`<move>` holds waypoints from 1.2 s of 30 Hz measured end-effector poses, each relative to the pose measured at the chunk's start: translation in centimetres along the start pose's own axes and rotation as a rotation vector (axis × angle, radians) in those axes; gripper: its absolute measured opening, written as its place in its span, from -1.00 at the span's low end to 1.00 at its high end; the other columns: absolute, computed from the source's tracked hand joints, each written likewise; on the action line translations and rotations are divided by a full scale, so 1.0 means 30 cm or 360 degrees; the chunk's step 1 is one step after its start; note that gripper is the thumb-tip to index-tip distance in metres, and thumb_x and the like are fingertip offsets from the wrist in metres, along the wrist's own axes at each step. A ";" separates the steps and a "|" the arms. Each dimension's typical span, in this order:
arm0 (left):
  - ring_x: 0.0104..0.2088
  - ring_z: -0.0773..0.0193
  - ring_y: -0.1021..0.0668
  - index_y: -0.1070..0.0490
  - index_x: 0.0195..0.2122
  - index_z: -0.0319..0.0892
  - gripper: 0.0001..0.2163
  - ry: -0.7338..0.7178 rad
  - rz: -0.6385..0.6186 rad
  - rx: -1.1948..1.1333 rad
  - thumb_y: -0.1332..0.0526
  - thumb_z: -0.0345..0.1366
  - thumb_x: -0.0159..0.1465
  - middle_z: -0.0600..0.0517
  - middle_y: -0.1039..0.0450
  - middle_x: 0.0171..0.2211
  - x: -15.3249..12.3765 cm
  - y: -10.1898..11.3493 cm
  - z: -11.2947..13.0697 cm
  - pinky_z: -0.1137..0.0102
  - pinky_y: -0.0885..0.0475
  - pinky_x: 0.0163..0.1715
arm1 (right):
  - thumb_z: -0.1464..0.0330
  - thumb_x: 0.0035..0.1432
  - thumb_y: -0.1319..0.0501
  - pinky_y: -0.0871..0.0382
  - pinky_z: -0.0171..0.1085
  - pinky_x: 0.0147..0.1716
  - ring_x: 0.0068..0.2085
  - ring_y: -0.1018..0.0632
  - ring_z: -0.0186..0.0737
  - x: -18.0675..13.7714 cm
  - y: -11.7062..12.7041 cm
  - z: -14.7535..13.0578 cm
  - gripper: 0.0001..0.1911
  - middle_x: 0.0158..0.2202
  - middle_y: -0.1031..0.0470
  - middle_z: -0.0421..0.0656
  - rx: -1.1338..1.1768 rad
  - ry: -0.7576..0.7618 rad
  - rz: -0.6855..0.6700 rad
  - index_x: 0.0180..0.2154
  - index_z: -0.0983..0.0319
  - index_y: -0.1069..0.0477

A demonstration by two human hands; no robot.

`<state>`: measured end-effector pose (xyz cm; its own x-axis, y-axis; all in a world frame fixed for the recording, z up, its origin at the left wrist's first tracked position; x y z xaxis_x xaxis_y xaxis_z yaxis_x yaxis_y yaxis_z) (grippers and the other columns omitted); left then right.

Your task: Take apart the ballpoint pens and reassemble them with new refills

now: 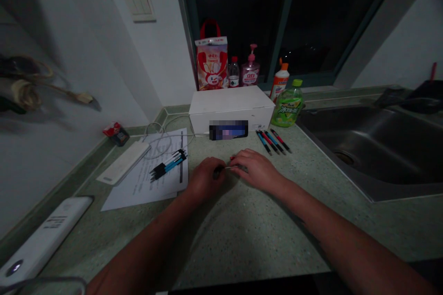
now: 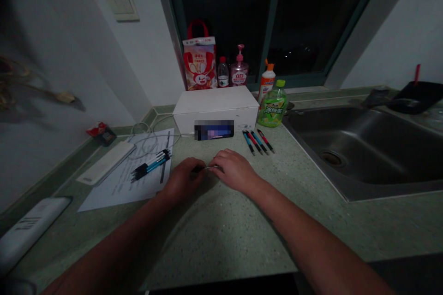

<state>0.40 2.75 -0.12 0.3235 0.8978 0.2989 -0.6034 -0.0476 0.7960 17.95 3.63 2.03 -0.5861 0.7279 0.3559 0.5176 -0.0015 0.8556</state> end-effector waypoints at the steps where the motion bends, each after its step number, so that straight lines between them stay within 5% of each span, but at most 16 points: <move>1: -0.21 0.20 -0.53 -0.51 -0.19 -0.15 -0.86 -0.0036 -0.0010 -0.0013 -0.20 -0.39 0.25 0.00 -0.54 -0.26 -0.001 -0.001 0.005 0.35 -0.39 -0.19 | 0.41 0.31 -0.33 -0.35 -0.17 -0.06 -0.08 -0.48 -0.12 0.001 -0.004 -0.006 -0.93 -0.16 -0.51 -0.09 -0.0016 0.0010 -0.0018 -0.16 0.21 -0.55; 6: -0.18 0.19 -0.54 -0.54 -0.16 -0.14 -0.84 -0.0070 -0.0055 -0.0042 -0.19 -0.39 0.28 0.00 -0.55 -0.23 0.001 -0.001 0.004 0.34 -0.40 -0.16 | 0.45 0.29 -0.33 -0.33 -0.20 -0.10 -0.10 -0.48 -0.12 0.001 -0.005 0.002 -0.95 -0.20 -0.51 -0.10 -0.0111 -0.0011 -0.0080 -0.18 0.24 -0.53; 13: -0.07 0.14 -0.56 -0.53 -0.09 -0.12 -0.79 0.0175 0.0014 -0.0008 -0.14 -0.36 0.33 -0.03 -0.57 -0.10 0.009 0.020 -0.015 0.30 -0.41 -0.02 | 0.50 0.30 -0.29 -0.31 -0.22 -0.11 -0.12 -0.48 -0.11 -0.013 0.054 0.081 -0.94 -0.24 -0.49 -0.10 -0.0227 -0.0271 -0.0066 -0.24 0.26 -0.53; 17: -0.13 0.15 -0.57 -0.54 -0.16 -0.13 -0.84 0.0256 0.0001 -0.0007 -0.17 -0.33 0.32 -0.01 -0.57 -0.15 0.012 0.023 -0.013 0.33 -0.41 -0.10 | 0.52 0.28 -0.30 -0.31 -0.22 -0.13 -0.13 -0.48 -0.11 -0.014 0.054 0.096 -0.92 -0.25 -0.49 -0.11 -0.0191 -0.0304 -0.0090 -0.26 0.25 -0.53; 36: -0.16 0.13 -0.51 -0.58 -0.17 -0.07 -0.82 0.0148 -0.0192 0.0398 -0.17 -0.27 0.35 -0.01 -0.51 -0.25 0.033 -0.015 -0.011 0.31 -0.35 -0.22 | 0.55 0.17 -0.33 -0.21 -0.36 -0.35 -0.31 -0.50 -0.28 -0.030 0.053 0.126 -0.86 -0.30 -0.52 -0.20 -0.0066 -0.0396 -0.0446 -0.31 0.20 -0.58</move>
<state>0.76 3.81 -0.37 0.3070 0.9392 0.1538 -0.3626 -0.0340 0.9313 21.66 5.56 1.65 -0.5294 0.8484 0.0078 0.3298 0.1973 0.9232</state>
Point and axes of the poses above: each hand's wrist, its own x-axis towards the middle knuckle, its own y-axis out of the back of the hand, z = x × y, the point moved 4 cm from there along x, towards the middle knuckle
